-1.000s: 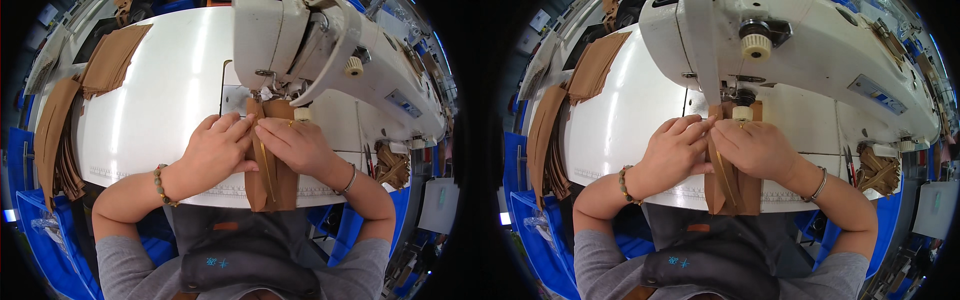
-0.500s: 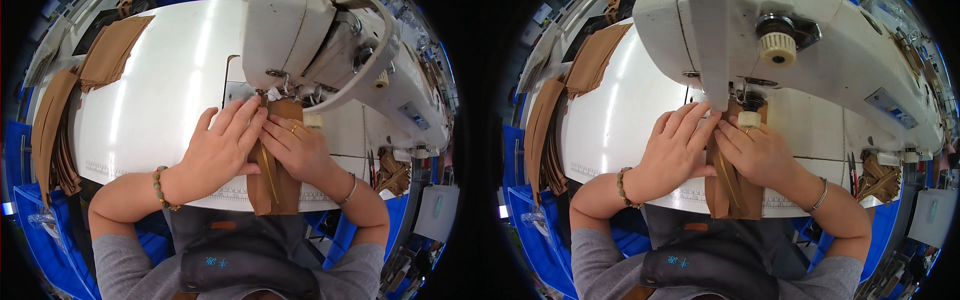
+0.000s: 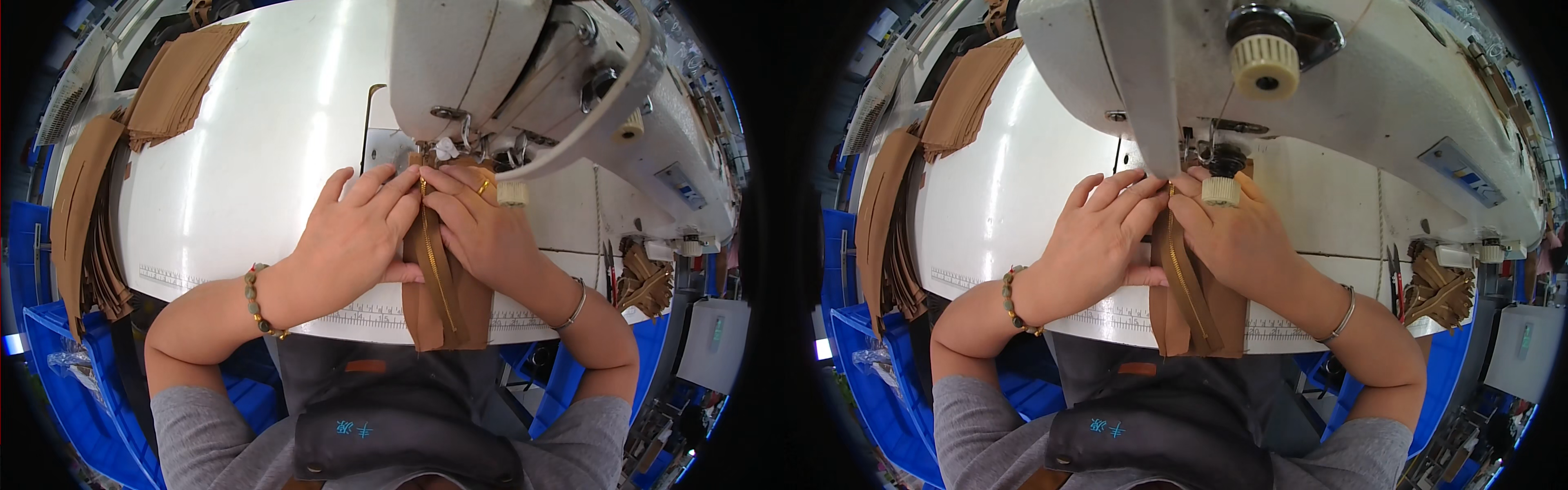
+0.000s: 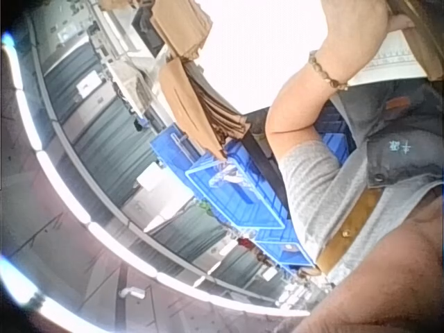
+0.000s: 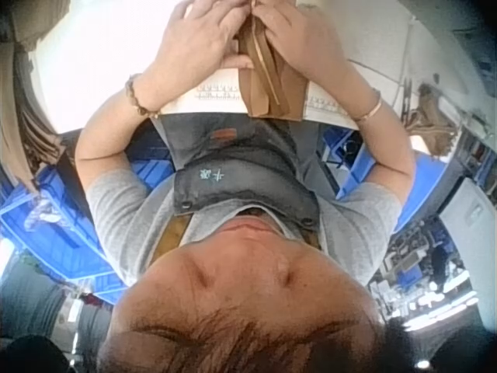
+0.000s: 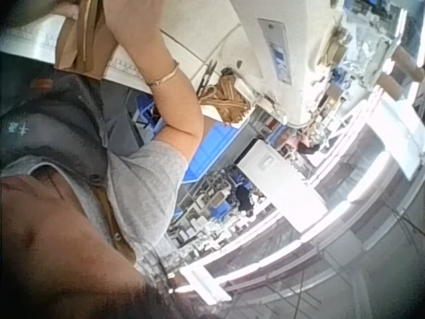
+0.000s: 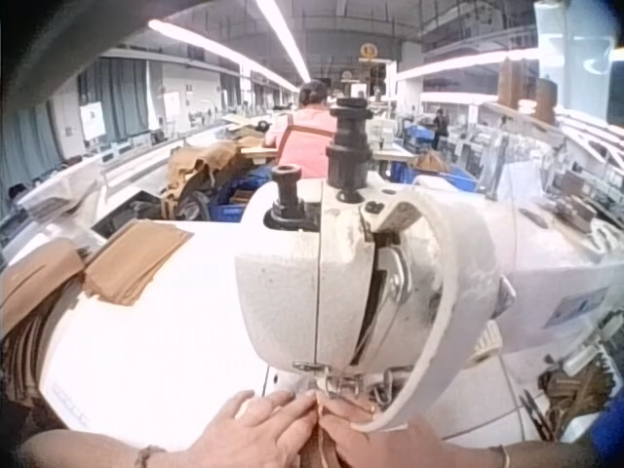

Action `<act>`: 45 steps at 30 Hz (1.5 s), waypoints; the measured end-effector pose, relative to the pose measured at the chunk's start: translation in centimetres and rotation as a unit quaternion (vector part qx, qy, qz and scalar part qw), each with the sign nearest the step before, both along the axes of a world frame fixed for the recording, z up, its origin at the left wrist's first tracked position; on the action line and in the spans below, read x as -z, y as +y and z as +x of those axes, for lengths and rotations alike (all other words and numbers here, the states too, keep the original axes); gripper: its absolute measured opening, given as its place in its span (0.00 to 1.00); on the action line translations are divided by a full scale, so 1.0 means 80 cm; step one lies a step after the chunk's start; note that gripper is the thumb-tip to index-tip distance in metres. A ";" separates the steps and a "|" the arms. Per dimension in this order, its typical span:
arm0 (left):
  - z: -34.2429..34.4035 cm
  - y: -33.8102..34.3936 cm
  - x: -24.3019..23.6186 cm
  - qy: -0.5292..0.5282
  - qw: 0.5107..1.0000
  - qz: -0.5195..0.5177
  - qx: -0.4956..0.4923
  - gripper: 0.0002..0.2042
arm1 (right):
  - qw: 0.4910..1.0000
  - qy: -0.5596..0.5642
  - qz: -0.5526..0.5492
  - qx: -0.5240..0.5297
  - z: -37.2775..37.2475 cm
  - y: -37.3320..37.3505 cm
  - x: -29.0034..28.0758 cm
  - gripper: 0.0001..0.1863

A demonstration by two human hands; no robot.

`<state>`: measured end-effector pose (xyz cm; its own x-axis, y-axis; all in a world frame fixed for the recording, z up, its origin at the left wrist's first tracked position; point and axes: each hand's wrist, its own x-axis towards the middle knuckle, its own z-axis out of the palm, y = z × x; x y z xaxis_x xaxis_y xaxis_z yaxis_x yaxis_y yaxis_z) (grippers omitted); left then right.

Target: The recorder uses an industrial sewing machine to sew zippers and join panels for leather bags.

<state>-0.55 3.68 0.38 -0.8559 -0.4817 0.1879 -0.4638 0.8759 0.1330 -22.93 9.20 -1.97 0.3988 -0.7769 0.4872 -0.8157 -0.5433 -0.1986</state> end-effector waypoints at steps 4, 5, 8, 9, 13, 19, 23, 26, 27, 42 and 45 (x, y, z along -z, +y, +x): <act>0.000 0.001 -0.002 -0.017 1.000 0.002 -0.005 0.43 | 0.999 0.016 0.027 -0.007 -0.005 0.005 0.002 0.16; -0.001 0.001 -0.003 -0.014 1.000 0.002 -0.006 0.43 | 0.999 0.022 0.039 -0.005 -0.006 0.005 0.003 0.16; -0.001 0.000 -0.004 -0.014 1.000 0.005 -0.005 0.43 | 0.999 0.019 0.007 -0.029 -0.008 0.004 0.003 0.19; 0.000 0.000 -0.004 -0.013 1.000 0.006 -0.005 0.43 | 1.000 0.017 0.022 -0.012 -0.008 0.007 0.001 0.21; 0.000 0.000 -0.003 -0.017 1.000 0.006 -0.006 0.43 | 0.998 0.054 0.046 0.002 -0.012 0.011 -0.003 0.25; 0.001 -0.001 0.001 0.006 1.000 0.001 -0.005 0.42 | 0.997 0.061 0.047 0.004 -0.011 0.011 -0.003 0.26; 0.001 -0.004 0.003 0.016 1.000 0.003 -0.006 0.42 | 0.998 0.048 0.043 0.007 -0.009 0.012 -0.002 0.25; -0.001 -0.006 0.005 0.022 1.000 -0.003 -0.007 0.42 | 0.997 0.050 0.051 0.016 -0.007 0.012 -0.001 0.24; -0.002 -0.008 0.005 0.024 1.000 -0.005 -0.006 0.42 | 0.998 0.048 0.036 0.019 -0.007 0.011 -0.001 0.24; -0.007 -0.003 0.003 0.031 0.999 -0.004 0.022 0.39 | 0.993 0.095 0.060 0.035 -0.011 0.030 -0.005 0.26; -0.009 -0.009 0.005 0.037 0.999 -0.002 0.023 0.39 | 0.993 0.095 0.059 0.041 -0.013 0.025 -0.001 0.26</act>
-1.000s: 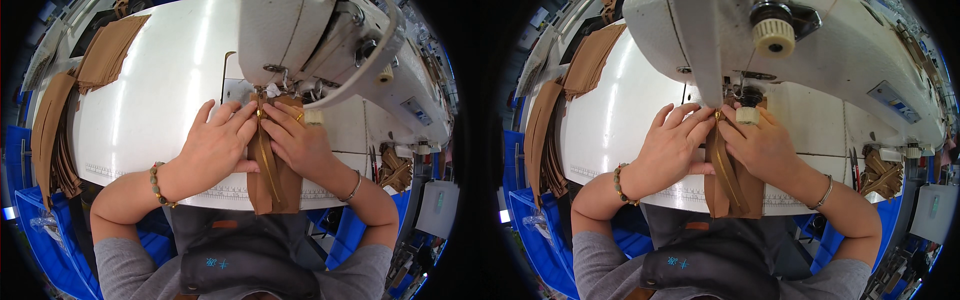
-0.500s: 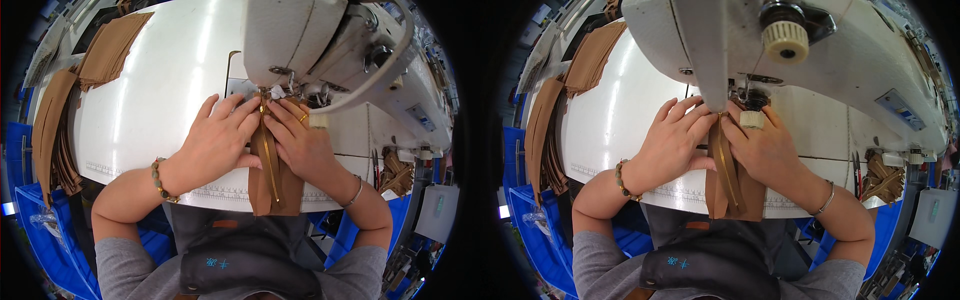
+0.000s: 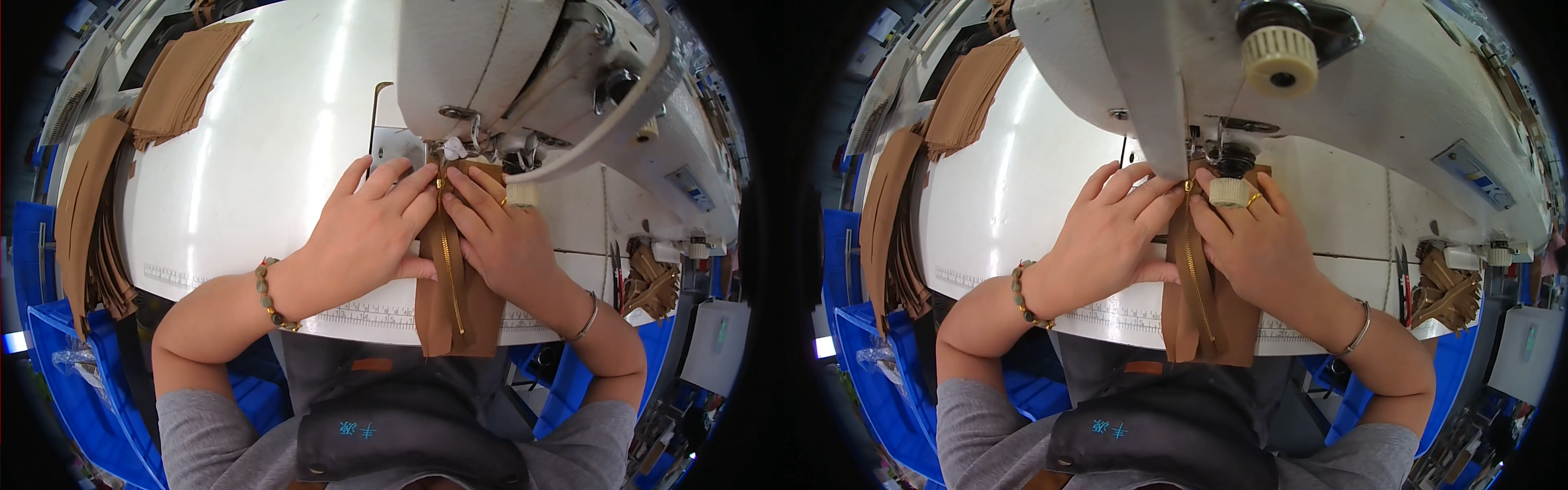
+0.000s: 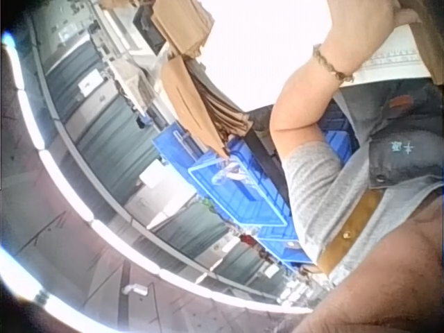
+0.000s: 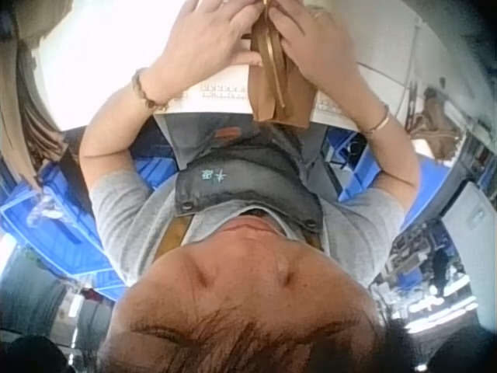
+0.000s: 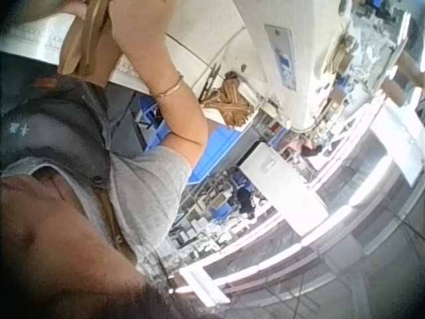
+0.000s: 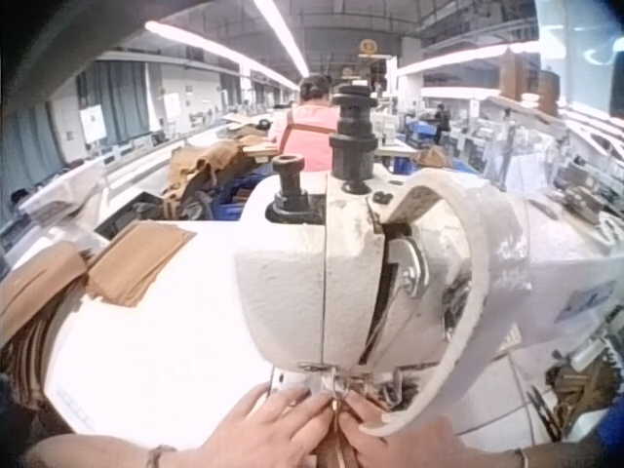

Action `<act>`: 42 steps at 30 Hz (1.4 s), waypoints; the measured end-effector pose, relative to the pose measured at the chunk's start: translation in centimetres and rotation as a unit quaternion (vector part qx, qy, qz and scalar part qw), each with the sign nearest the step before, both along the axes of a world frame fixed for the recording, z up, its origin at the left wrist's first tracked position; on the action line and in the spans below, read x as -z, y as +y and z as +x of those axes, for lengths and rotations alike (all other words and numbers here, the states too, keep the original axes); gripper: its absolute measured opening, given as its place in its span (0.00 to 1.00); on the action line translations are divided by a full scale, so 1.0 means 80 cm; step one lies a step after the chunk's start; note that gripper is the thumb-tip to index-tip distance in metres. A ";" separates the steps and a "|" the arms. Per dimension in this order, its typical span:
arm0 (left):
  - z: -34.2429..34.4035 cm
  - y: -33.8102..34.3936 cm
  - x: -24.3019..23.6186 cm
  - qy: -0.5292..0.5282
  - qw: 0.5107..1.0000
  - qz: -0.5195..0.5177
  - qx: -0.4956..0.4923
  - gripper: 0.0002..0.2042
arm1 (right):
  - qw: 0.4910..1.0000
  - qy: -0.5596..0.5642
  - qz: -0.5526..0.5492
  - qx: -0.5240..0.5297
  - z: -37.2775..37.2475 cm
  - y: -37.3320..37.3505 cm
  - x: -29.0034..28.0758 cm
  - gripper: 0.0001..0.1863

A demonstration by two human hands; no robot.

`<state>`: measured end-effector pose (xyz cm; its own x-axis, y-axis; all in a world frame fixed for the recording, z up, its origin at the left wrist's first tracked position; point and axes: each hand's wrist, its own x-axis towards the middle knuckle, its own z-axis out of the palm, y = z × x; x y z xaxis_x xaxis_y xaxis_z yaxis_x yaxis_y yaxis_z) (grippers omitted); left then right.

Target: The recorder uses an industrial sewing machine to sew zippers and join panels for leather bags.

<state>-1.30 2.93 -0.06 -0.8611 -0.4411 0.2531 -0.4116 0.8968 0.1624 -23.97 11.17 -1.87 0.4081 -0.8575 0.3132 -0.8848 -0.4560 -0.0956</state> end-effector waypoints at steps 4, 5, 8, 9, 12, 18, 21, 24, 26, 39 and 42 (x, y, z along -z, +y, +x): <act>-0.002 -0.005 0.001 -0.007 1.000 -0.017 -0.001 0.41 | 1.000 -0.012 -0.021 0.000 -0.003 -0.007 0.003 0.25; -0.003 -0.007 0.001 0.000 1.000 -0.019 -0.002 0.41 | 1.000 -0.014 -0.021 0.000 -0.003 -0.007 0.003 0.25; -0.002 -0.008 0.001 0.000 1.000 -0.018 0.000 0.41 | 1.000 -0.007 0.005 0.010 -0.003 -0.007 0.003 0.25; -0.002 -0.008 0.001 -0.003 1.000 -0.024 0.001 0.41 | 1.000 -0.010 -0.008 0.007 -0.003 -0.007 0.003 0.25; -0.002 -0.006 0.002 -0.003 0.999 -0.033 -0.001 0.41 | 1.000 -0.013 -0.023 0.005 -0.002 -0.009 0.004 0.24; -0.002 -0.003 0.001 0.017 0.999 -0.042 0.007 0.41 | 1.000 0.001 -0.029 -0.004 -0.002 -0.008 -0.005 0.25; -0.003 0.014 0.002 0.040 0.998 -0.042 0.030 0.40 | 0.999 0.025 -0.028 -0.009 0.001 -0.001 -0.014 0.25; -0.002 0.026 0.004 0.038 0.997 -0.043 0.046 0.39 | 0.997 0.070 -0.038 -0.017 0.005 0.018 -0.025 0.22; 0.001 0.028 0.006 0.029 0.997 -0.052 0.045 0.38 | 0.992 0.108 -0.053 -0.023 0.010 0.036 -0.030 0.20; 0.028 0.100 0.009 0.029 0.996 -0.088 0.013 0.27 | 0.993 -0.027 -0.001 -0.112 0.049 0.132 -0.001 0.14; 0.024 0.103 0.011 0.039 0.996 -0.082 0.000 0.27 | 0.994 -0.008 -0.004 -0.105 0.054 0.137 -0.002 0.15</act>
